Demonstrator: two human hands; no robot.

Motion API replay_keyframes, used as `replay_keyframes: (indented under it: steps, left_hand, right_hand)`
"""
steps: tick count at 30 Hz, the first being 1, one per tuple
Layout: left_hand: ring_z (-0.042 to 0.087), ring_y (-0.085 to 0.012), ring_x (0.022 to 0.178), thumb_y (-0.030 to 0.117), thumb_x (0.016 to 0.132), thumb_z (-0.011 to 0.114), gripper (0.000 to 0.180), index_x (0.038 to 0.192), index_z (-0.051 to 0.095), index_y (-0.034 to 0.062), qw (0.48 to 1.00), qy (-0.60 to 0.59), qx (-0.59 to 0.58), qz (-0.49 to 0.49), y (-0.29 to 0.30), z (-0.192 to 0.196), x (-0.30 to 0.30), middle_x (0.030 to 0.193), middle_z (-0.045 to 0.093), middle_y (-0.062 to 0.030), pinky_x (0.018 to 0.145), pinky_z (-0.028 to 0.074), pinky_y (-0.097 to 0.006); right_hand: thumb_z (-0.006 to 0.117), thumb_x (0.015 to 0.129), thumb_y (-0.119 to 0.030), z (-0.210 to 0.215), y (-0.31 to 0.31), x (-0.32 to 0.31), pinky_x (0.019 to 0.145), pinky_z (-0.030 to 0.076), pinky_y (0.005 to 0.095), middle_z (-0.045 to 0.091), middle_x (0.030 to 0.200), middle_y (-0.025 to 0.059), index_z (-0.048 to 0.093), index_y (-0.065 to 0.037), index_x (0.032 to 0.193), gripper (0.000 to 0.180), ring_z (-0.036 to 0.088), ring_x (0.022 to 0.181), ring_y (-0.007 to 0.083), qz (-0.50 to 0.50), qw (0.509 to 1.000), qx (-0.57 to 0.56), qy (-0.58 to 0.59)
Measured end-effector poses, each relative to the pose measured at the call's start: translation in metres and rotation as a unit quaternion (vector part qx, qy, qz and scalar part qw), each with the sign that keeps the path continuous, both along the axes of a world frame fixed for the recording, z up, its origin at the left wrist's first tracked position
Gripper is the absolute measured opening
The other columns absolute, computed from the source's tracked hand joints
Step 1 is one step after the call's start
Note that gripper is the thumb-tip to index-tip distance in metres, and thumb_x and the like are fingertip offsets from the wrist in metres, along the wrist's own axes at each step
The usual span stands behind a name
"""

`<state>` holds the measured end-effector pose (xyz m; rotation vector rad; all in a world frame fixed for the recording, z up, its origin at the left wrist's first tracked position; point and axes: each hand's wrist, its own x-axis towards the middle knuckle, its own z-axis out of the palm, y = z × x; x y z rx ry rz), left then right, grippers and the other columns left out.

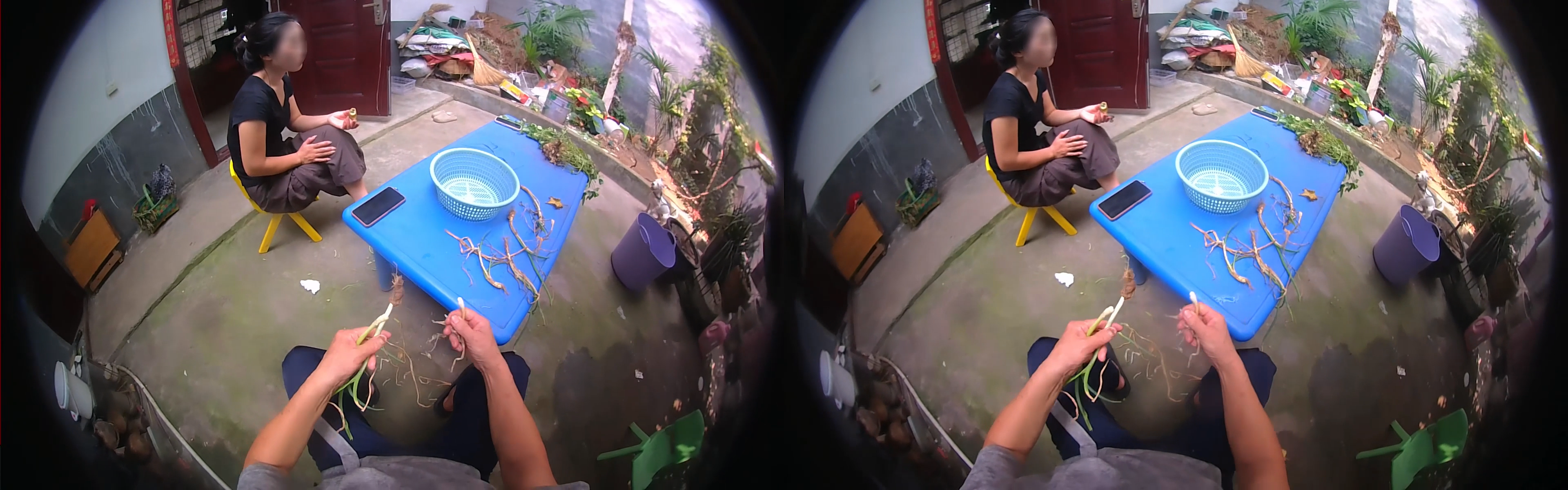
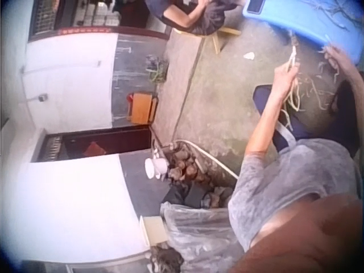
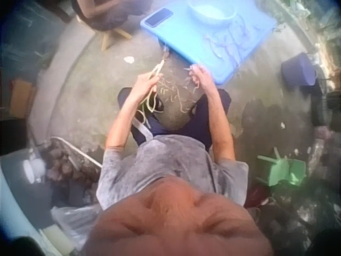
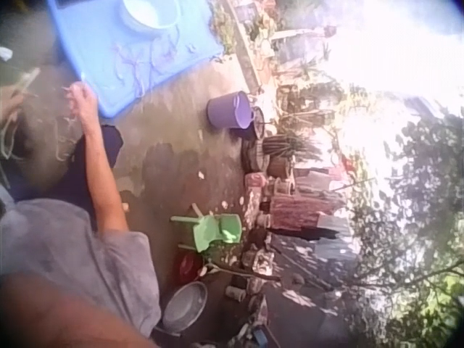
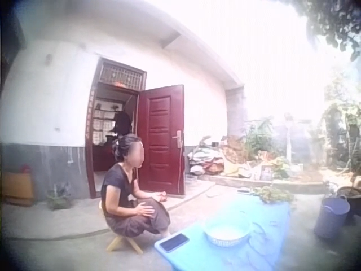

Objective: The person prepares green leafy vegetables by peeling and snapping the stalks by hand on a blue table.

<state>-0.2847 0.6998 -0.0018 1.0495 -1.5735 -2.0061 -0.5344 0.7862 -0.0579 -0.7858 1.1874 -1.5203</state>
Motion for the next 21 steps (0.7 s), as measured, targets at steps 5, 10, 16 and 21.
replay_keyframes:
  steps: [5,10,16,21]
  left_hand:
    - [0.06,-0.0184,0.054,0.021,0.087,0.061,0.022,0.104,0.067,0.0076,0.949,-0.161,-0.272,-0.015,0.021,0.007,-0.026,0.063,0.062,-0.0093,0.052,0.044,-0.031]
    - [0.06,-0.0401,0.068,0.022,0.085,0.061,0.02,0.099,0.066,0.0091,0.917,-0.181,-0.352,-0.041,0.039,-0.003,-0.036,0.068,0.059,-0.0212,0.06,0.046,-0.046]
    - [0.059,-0.0388,0.061,0.017,0.086,0.059,0.014,0.083,0.058,0.0033,0.833,-0.218,-0.507,-0.051,0.046,-0.004,-0.042,0.06,0.057,-0.0202,0.054,0.046,-0.046]
    - [0.058,-0.0365,0.056,0.015,0.085,0.059,0.014,0.087,0.052,0.0034,0.77,-0.225,-0.592,-0.078,0.041,-0.004,-0.034,0.059,0.056,-0.0162,0.05,0.045,-0.045]
  right_hand:
    - [0.068,0.084,-0.021,0.006,-0.01,0.033,0.05,0.036,0.0186,0.058,0.076,-0.0033,0.06,-0.004,0.096,0.021,0.046,0.058,0.0023,-0.076,0.993,-0.015,0.085]
    - [0.069,0.082,-0.02,0.002,-0.016,0.041,0.065,0.045,0.0245,0.062,0.08,0.0007,0.065,0.0,0.092,0.022,0.054,0.073,0.0073,-0.112,0.986,-0.025,0.124]
    - [0.058,0.091,-0.02,-0.005,-0.007,0.032,0.045,0.036,0.021,0.057,0.062,-0.0015,0.062,-0.002,0.087,0.019,0.045,0.049,0.0041,-0.083,0.97,0.014,0.226]
    - [0.053,0.091,-0.016,-0.004,0.0,0.033,0.051,0.044,0.0307,0.062,0.068,0.0093,0.061,0.0,0.084,0.019,0.056,0.053,0.0145,-0.1,0.939,-0.044,0.326]
